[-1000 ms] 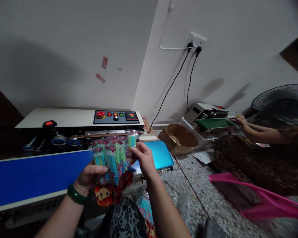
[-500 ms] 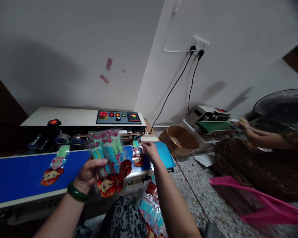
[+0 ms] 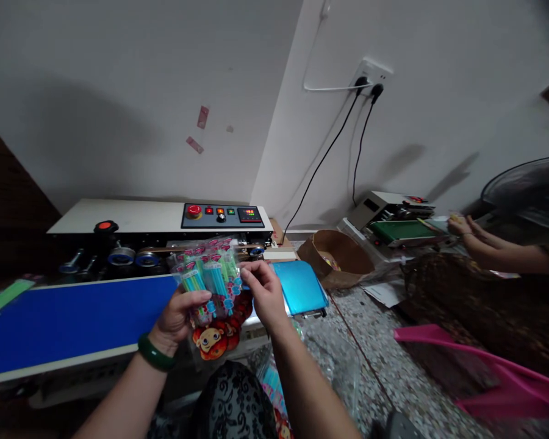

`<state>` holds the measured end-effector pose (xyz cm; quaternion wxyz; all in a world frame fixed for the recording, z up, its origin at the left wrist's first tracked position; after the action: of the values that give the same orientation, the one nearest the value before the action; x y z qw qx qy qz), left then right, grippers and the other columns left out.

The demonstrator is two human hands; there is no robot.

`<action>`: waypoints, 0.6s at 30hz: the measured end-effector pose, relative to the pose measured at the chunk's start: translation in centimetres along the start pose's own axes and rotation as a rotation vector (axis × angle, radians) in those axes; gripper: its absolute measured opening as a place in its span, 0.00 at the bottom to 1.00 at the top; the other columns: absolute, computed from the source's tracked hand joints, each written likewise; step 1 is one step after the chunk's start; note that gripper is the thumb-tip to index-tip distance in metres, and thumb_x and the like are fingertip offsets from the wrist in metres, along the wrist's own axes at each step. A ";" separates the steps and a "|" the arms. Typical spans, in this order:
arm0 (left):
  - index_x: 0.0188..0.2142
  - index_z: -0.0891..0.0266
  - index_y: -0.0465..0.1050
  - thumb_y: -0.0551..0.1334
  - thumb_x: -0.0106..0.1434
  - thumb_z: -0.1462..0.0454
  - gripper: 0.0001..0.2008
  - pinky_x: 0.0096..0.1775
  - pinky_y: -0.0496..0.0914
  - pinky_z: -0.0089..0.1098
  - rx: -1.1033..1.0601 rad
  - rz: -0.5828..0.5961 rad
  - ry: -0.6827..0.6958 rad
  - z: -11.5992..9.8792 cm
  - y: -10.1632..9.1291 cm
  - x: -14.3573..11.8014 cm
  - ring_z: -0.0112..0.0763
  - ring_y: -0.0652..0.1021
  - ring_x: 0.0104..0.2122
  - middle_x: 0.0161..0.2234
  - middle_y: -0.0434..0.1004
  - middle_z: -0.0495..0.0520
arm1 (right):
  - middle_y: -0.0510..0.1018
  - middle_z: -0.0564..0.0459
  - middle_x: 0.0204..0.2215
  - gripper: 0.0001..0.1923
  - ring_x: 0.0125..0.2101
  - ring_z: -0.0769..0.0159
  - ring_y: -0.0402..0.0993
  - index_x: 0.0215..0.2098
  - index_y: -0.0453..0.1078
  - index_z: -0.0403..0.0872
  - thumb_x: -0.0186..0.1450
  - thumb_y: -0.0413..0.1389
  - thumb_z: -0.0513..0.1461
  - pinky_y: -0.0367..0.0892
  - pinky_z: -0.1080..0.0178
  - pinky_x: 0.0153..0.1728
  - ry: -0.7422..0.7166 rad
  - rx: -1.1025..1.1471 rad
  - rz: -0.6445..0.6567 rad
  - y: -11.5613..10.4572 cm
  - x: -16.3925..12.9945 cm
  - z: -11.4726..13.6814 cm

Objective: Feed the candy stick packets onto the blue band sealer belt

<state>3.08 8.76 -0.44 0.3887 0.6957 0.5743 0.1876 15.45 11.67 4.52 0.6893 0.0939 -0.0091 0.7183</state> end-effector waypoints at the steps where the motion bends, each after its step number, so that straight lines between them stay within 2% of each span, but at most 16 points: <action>1: 0.36 0.67 0.74 0.62 0.46 0.73 0.15 0.34 0.73 0.36 -0.003 -0.006 0.002 0.1 0.0 0.1 0.41 0.78 0.29 0.29 0.79 0.57 | 0.74 0.54 0.32 0.05 0.34 0.68 0.68 0.27 0.67 0.46 0.56 0.55 0.41 0.62 0.66 0.37 -0.009 0.001 -0.039 -0.3 -0.2 -0.1; 5: 0.25 0.69 0.75 0.62 0.45 0.73 0.05 0.26 0.73 0.31 -0.013 -0.034 -0.003 0.4 0.0 0.2 0.37 0.77 0.21 0.23 0.78 0.57 | 0.73 0.55 0.29 0.06 0.32 0.69 0.68 0.27 0.66 0.47 0.57 0.54 0.42 0.63 0.67 0.36 -0.059 0.028 -0.221 -2.2 -1.0 0.0; 8: 0.19 0.69 0.73 0.62 0.44 0.73 0.03 0.24 0.72 0.29 -0.034 -0.055 0.007 0.2 -0.1 0.3 0.34 0.76 0.18 0.20 0.77 0.56 | 0.70 0.59 0.24 0.08 0.25 0.72 0.66 0.29 0.63 0.48 0.57 0.53 0.44 0.63 0.69 0.28 -0.067 0.111 -0.317 -3.4 -1.3 -0.2; 10: 0.20 0.68 0.74 0.62 0.44 0.73 0.03 0.26 0.73 0.31 -0.026 -0.039 -0.002 0.2 0.2 0.3 0.35 0.77 0.20 0.20 0.77 0.56 | 0.70 0.60 0.21 0.10 0.21 0.73 0.65 0.32 0.62 0.49 0.56 0.55 0.44 0.62 0.70 0.23 0.013 0.166 -0.266 -2.9 -0.9 -1.0; 13: 0.30 0.68 0.76 0.62 0.45 0.72 0.09 0.31 0.73 0.36 0.011 0.007 -0.025 0.4 0.8 0.2 0.40 0.78 0.27 0.27 0.79 0.57 | 0.72 0.59 0.22 0.15 0.20 0.72 0.67 0.35 0.63 0.48 0.51 0.59 0.42 0.64 0.69 0.23 0.127 0.200 -0.155 -1.8 -0.5 -1.8; 15: 0.33 0.67 0.75 0.62 0.45 0.72 0.13 0.32 0.73 0.38 0.023 0.002 -0.032 0.5 0.7 0.2 0.42 0.78 0.29 0.30 0.79 0.58 | 0.74 0.58 0.23 0.15 0.22 0.72 0.69 0.34 0.64 0.48 0.50 0.60 0.41 0.65 0.68 0.25 0.124 0.214 -0.179 -2.4 -0.4 -1.6; 18: 0.26 0.68 0.76 0.63 0.42 0.72 0.08 0.26 0.74 0.34 0.013 -0.093 -0.031 0.1 -0.9 0.1 0.39 0.78 0.22 0.24 0.79 0.57 | 0.76 0.57 0.26 0.15 0.25 0.70 0.72 0.35 0.65 0.48 0.50 0.60 0.41 0.67 0.66 0.28 0.095 0.221 -0.244 -4.8 -0.2 -1.6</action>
<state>2.63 8.88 -1.17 0.4013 0.6735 0.6012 0.1545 19.98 11.91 2.37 0.7565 0.1355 0.1139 0.6296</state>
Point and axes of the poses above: each hand's wrist, its own x-axis towards the middle knuckle, its own y-axis out of the palm, z = x × y, the point moved 10 cm from there along x, towards the middle knuckle
